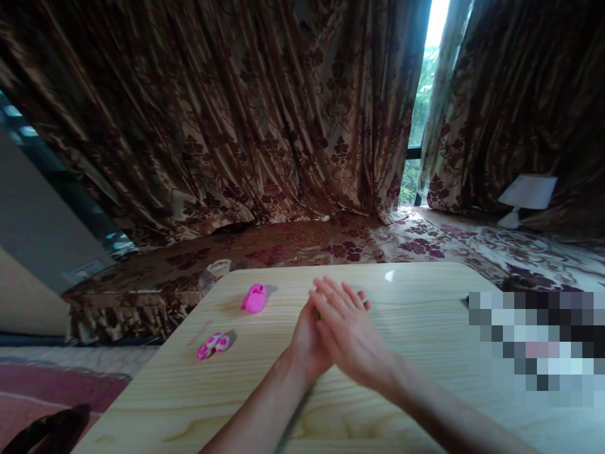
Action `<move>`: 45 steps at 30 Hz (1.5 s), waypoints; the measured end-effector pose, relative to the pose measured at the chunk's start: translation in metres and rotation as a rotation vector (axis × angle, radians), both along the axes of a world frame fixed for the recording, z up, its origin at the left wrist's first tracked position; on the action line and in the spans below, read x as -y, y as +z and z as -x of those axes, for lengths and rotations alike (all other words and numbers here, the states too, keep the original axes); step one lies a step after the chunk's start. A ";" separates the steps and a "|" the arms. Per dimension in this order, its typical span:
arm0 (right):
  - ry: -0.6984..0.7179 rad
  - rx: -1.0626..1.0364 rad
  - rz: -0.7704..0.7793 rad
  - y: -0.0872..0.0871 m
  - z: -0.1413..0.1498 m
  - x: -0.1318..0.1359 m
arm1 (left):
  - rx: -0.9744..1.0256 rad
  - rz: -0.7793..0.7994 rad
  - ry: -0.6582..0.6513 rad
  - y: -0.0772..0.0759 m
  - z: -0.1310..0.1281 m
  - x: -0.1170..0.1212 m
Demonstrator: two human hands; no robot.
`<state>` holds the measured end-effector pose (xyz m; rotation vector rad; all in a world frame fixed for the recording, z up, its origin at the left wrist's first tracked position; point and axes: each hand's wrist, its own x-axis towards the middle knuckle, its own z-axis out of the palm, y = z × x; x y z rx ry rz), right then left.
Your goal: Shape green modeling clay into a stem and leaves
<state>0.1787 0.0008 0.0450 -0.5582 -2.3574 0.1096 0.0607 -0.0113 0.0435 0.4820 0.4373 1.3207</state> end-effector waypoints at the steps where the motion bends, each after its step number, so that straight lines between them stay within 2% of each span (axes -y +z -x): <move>1: -0.068 -0.033 0.020 0.000 -0.001 -0.011 | -0.006 0.014 -0.026 -0.001 -0.001 0.002; 3: -0.098 -0.064 0.052 -0.002 -0.007 -0.032 | -0.080 0.054 -0.073 -0.001 0.002 0.009; 6: 0.012 -0.098 0.156 -0.010 -0.021 -0.045 | -0.303 0.054 -0.006 -0.003 0.015 0.017; 9: 0.106 -0.204 0.272 -0.020 -0.027 -0.039 | -0.501 0.053 0.120 -0.006 0.024 0.021; 12: 0.157 -0.291 0.341 -0.027 -0.026 -0.029 | -0.649 0.055 0.207 -0.011 0.021 0.023; 22: 0.164 -0.290 0.457 -0.027 -0.033 -0.025 | -0.929 -0.015 0.172 -0.018 0.014 0.028; 27: 0.146 -0.324 0.470 -0.031 -0.033 -0.024 | -0.974 -0.004 0.174 -0.016 0.014 0.029; 32: 0.159 -0.362 0.478 -0.031 -0.032 -0.024 | -0.885 0.022 0.147 -0.012 0.014 0.030; 38: 0.169 -0.357 0.490 -0.027 -0.033 -0.026 | -0.945 0.067 0.154 -0.016 0.015 0.031; 45: 0.211 -0.267 0.543 -0.019 -0.040 -0.026 | -0.930 0.042 0.201 -0.014 0.014 0.031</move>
